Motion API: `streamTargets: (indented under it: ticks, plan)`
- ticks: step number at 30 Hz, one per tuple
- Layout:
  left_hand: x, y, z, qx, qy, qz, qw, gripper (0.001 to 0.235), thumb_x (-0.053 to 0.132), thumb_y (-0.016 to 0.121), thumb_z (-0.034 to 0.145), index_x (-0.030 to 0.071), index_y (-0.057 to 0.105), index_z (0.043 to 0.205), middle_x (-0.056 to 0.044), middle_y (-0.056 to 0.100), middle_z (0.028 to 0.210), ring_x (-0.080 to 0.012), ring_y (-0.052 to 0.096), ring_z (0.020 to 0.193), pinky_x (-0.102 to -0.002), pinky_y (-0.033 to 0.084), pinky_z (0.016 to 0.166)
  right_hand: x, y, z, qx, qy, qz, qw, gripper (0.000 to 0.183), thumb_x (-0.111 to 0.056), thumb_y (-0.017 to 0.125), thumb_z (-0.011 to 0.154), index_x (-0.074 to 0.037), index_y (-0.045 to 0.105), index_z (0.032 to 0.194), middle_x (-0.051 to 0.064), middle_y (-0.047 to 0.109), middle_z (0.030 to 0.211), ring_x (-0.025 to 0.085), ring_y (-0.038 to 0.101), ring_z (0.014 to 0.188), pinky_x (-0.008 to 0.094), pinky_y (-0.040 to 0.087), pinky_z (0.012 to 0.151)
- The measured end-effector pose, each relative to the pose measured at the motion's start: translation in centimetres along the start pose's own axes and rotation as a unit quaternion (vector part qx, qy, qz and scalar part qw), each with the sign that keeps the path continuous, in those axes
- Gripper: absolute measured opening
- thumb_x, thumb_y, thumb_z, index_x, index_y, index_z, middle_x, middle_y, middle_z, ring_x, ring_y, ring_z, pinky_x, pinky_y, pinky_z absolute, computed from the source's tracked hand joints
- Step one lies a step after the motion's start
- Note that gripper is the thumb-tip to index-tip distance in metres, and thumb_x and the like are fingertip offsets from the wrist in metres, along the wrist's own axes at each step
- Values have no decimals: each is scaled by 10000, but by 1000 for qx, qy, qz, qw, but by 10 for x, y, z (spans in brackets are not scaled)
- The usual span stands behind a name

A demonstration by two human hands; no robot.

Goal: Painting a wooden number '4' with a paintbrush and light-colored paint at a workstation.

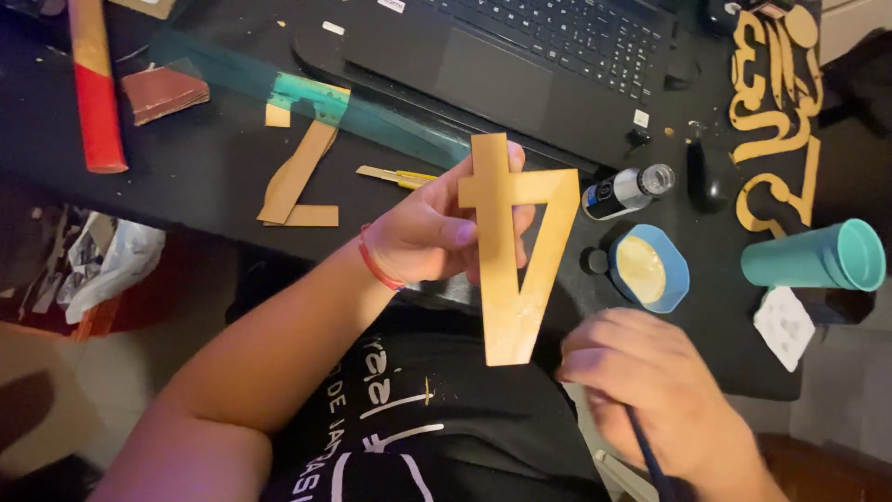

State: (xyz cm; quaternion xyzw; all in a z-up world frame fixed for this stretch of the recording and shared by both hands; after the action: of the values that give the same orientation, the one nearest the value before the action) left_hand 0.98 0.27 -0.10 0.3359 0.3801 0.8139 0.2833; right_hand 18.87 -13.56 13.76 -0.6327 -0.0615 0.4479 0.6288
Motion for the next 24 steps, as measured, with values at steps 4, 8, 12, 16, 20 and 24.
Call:
streamTargets:
  ticks: [4,8,12,16,20,24]
  plan:
    - [-4,2,1,-5,-27,11,1000,576,83,736,950,203,368,1377,-142,510,1078,-338,689,1067,-266,542,613,-4,2,13,-24,18,-4,1000,308,-178,304,998,-78,583,916,84,603,819,286,521,612,380,405,561]
    - [0,5,3,-11,-18,38,999,582,89,748,942,158,368,1378,-174,544,1051,-365,698,1022,-281,600,608,5,-2,15,-5,28,-47,999,297,-133,336,977,-58,624,976,87,616,844,293,544,678,388,437,623]
    - [-3,3,-1,-3,-38,79,996,646,98,760,930,167,355,1429,-163,539,1106,-304,682,944,-294,581,611,17,-7,12,-19,79,-125,989,191,-73,429,864,-58,594,959,103,595,818,323,562,709,416,459,649]
    - [-2,3,0,11,-41,121,992,683,150,793,903,170,361,1432,-188,570,1125,-279,695,921,-295,598,600,25,-14,20,-18,108,-157,982,210,-4,444,788,-53,591,929,73,587,762,288,538,659,399,422,587]
    - [1,16,4,-21,-45,122,991,541,118,763,923,136,402,1326,-149,564,1094,-318,694,987,-278,587,601,38,-26,24,23,128,-196,972,347,9,418,774,12,664,1019,139,685,925,294,629,806,414,517,737]
    - [0,15,3,-2,-32,113,993,597,138,782,902,116,388,1350,-159,573,1056,-335,715,990,-271,558,543,26,-34,7,248,32,-163,954,351,-61,359,1084,118,651,1164,226,614,839,316,595,748,398,443,736]
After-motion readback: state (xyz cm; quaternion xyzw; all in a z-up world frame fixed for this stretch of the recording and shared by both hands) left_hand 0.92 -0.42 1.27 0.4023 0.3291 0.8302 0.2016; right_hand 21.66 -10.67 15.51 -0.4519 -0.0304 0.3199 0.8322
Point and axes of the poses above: each hand's wrist, its own z-axis towards the middle knuckle, its own y-axis out of the palm, x = y × z, the point moved 1 cm from there along z, towards the middle knuckle
